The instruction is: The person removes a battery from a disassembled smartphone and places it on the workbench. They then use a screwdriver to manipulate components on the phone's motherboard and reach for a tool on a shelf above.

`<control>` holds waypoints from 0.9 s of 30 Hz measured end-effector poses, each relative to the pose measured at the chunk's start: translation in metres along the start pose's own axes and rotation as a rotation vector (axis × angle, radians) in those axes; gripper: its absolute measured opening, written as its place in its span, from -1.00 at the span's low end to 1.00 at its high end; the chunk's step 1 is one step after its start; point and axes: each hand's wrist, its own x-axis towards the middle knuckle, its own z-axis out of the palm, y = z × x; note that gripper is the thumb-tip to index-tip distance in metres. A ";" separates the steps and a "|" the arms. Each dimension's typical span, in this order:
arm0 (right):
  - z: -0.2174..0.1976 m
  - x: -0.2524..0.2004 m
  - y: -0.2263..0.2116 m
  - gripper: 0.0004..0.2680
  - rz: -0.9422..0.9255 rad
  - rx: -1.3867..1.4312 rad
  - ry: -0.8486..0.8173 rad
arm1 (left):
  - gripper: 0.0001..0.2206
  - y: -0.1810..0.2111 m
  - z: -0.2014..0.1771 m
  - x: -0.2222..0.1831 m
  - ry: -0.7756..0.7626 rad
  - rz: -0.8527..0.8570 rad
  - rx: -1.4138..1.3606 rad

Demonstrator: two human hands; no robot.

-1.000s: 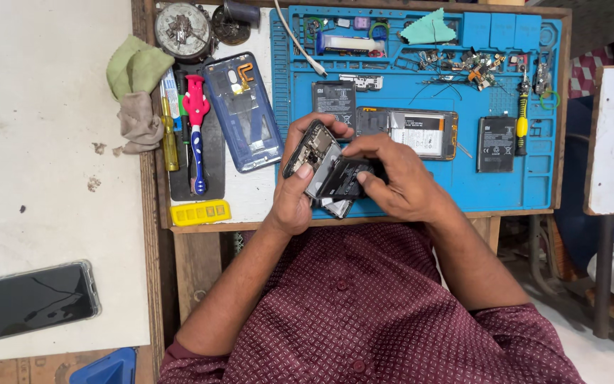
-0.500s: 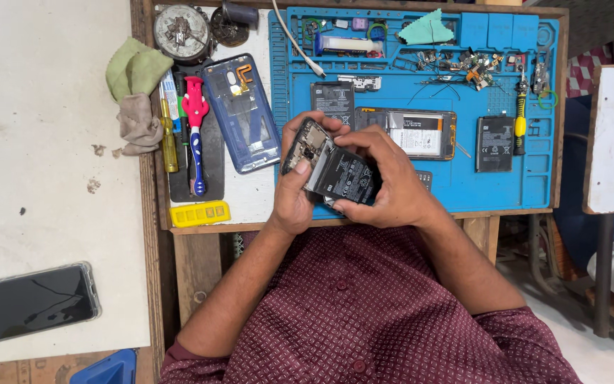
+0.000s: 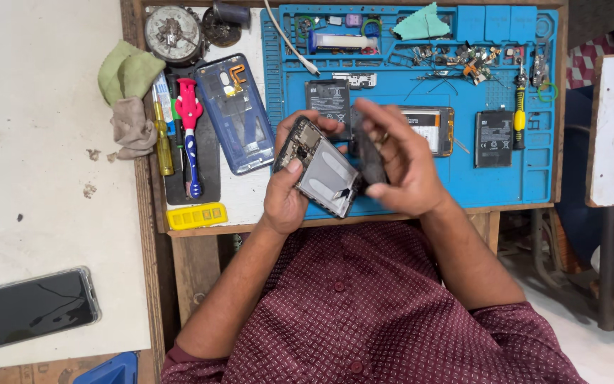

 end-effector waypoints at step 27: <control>0.052 -0.005 -0.018 -0.35 0.022 -0.557 0.084 | -0.25 -0.004 0.004 -0.003 0.021 0.028 0.097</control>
